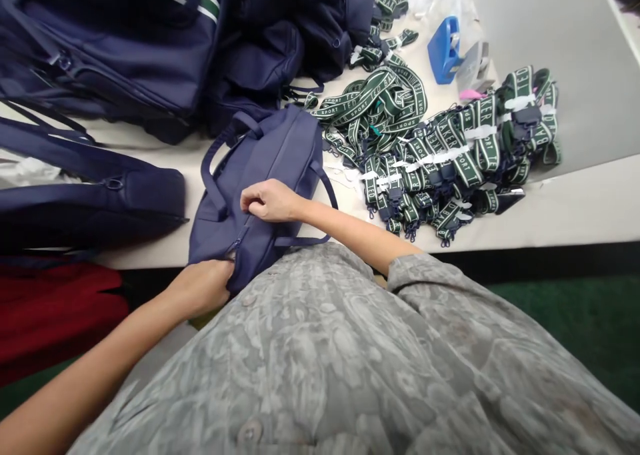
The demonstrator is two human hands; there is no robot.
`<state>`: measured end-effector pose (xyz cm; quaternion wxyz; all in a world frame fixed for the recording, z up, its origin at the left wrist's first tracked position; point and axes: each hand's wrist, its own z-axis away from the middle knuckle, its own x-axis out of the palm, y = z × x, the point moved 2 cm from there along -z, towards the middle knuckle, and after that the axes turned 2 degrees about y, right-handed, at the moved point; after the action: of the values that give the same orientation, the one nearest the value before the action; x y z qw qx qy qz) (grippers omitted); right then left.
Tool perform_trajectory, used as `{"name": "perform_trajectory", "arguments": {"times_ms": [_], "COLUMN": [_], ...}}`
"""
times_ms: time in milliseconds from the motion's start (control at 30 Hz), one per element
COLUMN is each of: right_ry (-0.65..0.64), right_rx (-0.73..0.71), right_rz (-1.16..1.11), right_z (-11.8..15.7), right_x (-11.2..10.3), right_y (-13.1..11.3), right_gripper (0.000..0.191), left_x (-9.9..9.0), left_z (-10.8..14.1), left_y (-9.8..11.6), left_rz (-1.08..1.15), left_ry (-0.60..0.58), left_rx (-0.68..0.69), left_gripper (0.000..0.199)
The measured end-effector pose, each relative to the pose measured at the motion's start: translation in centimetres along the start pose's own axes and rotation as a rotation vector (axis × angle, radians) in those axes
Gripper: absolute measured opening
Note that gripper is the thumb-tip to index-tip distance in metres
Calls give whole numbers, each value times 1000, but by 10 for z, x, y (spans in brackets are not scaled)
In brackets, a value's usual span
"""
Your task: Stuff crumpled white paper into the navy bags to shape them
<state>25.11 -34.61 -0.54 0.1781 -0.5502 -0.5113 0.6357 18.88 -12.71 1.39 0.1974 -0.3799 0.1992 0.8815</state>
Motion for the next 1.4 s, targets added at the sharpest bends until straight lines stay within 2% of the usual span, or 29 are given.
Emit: {"name": "perform_trajectory", "arguments": {"times_ms": [67,133,233,367,500,567,667,767,900,1000,1100,1233,1300,1400], "right_ry": [10,8,12,77,123,123,116,129,144,158,140,148,147,105], "right_rx": [-4,26,71,54,57,69,77,59,66,62,64,73,89,134], "right_rz": [-83,-179,-266,-243,-215,-210,-191,-162,-120,-129,-114,-58,-57,-42], "right_z": [1,2,4,6,3,1,-1,-2,-2,-2,-3,-7,-8,-9], "right_x": [6,10,10,11,15,17,21,24,27,29,33,39,41,38], "right_y": [-1,-2,-1,-5,-7,-7,-6,-7,-10,-14,-17,-18,-19,-25], "right_gripper": [25,26,27,26,26,27,29,29,27,25,26,26,25,25], "left_x": [2,6,14,30,50,57,59,48,26,20,30,54,62,54], "left_z": [7,14,26,42,47,44,37,31,32,40,47,56,63,73], "left_y": [-6,-11,-17,-23,-28,-30,-31,-30,-28,-30,-33,-35,-37,-51], "left_rz": [-182,-192,-59,78,102,107,139,212,290,279,252,284,337,490], "left_ry": [-67,-56,77,311,439,422,304,193,133,104,137,233,258,296], "left_rx": [45,114,147,74,100,148,161,138,162,101,-84,-281,-283,-136], "left_gripper": [15,24,30,33,39,45,48,40,30,25,25,38,43,41]}}
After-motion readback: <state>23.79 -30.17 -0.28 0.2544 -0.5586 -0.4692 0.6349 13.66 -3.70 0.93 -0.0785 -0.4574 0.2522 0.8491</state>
